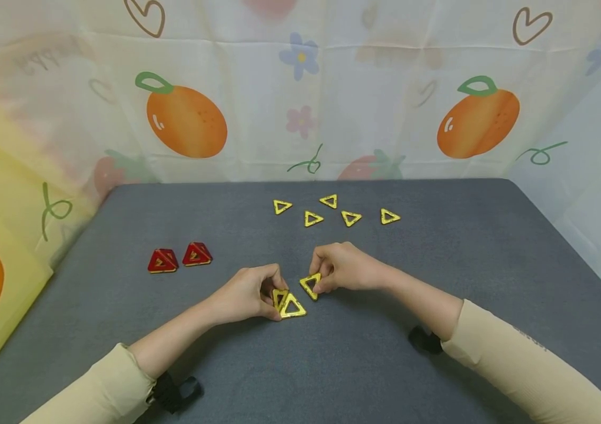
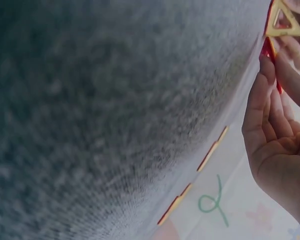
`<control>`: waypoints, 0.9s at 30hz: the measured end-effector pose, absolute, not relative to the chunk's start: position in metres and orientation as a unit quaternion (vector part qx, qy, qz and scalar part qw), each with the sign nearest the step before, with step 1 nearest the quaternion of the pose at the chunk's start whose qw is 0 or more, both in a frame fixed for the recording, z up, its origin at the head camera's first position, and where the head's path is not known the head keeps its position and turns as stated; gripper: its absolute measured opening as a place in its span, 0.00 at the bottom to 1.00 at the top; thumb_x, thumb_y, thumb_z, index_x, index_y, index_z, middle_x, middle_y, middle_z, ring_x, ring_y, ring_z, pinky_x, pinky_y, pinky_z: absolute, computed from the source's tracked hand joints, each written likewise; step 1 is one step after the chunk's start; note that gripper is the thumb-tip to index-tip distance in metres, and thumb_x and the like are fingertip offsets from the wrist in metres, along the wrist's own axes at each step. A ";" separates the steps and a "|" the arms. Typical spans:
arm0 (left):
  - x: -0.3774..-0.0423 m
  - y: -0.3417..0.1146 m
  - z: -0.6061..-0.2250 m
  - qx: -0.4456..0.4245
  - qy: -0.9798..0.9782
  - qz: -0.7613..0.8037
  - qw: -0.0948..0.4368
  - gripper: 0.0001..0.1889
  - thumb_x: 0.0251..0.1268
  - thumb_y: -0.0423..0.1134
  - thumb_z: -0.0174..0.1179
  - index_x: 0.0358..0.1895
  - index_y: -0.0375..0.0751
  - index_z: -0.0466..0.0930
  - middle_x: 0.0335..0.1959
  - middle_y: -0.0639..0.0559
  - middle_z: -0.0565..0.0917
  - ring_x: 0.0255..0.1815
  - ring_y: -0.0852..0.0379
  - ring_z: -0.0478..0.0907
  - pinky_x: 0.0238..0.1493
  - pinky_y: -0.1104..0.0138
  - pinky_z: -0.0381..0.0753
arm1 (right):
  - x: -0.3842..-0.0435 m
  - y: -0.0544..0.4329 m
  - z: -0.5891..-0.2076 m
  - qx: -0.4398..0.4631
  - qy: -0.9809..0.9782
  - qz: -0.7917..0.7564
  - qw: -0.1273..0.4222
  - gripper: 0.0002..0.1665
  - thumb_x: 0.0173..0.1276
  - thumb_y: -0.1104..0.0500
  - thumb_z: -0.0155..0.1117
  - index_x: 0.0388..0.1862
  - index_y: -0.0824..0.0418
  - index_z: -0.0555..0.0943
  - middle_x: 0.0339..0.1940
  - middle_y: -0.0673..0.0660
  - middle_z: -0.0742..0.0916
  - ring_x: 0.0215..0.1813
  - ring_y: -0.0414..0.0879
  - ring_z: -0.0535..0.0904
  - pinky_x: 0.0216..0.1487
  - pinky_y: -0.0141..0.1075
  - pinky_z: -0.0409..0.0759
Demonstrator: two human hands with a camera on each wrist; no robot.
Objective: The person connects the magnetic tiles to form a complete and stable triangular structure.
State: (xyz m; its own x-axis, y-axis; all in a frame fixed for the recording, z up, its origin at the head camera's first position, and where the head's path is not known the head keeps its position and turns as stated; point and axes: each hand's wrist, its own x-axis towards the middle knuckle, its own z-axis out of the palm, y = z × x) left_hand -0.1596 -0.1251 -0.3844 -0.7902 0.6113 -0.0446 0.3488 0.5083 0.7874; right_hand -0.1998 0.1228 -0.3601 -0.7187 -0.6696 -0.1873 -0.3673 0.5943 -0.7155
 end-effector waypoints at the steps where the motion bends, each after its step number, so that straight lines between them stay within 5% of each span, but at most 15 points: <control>1: -0.160 -0.125 -0.384 0.281 0.854 0.408 0.160 0.20 0.44 0.31 0.78 0.37 0.41 0.76 0.43 0.47 0.87 0.33 0.66 0.81 0.35 0.74 0.83 | -0.199 0.122 -0.360 -0.302 0.863 -0.335 0.226 0.13 0.60 0.59 0.74 0.40 0.57 0.80 0.25 0.49 0.88 0.26 0.37 0.79 0.28 0.31 0.74; 27: -0.158 -0.124 -0.385 0.269 0.858 0.406 0.160 0.20 0.43 0.30 0.78 0.36 0.41 0.75 0.40 0.48 0.88 0.33 0.66 0.81 0.35 0.75 0.82 | -0.184 0.109 -0.363 -0.348 0.866 -0.306 0.187 0.12 0.59 0.59 0.76 0.38 0.56 0.81 0.27 0.48 0.88 0.28 0.33 0.79 0.30 0.26 0.77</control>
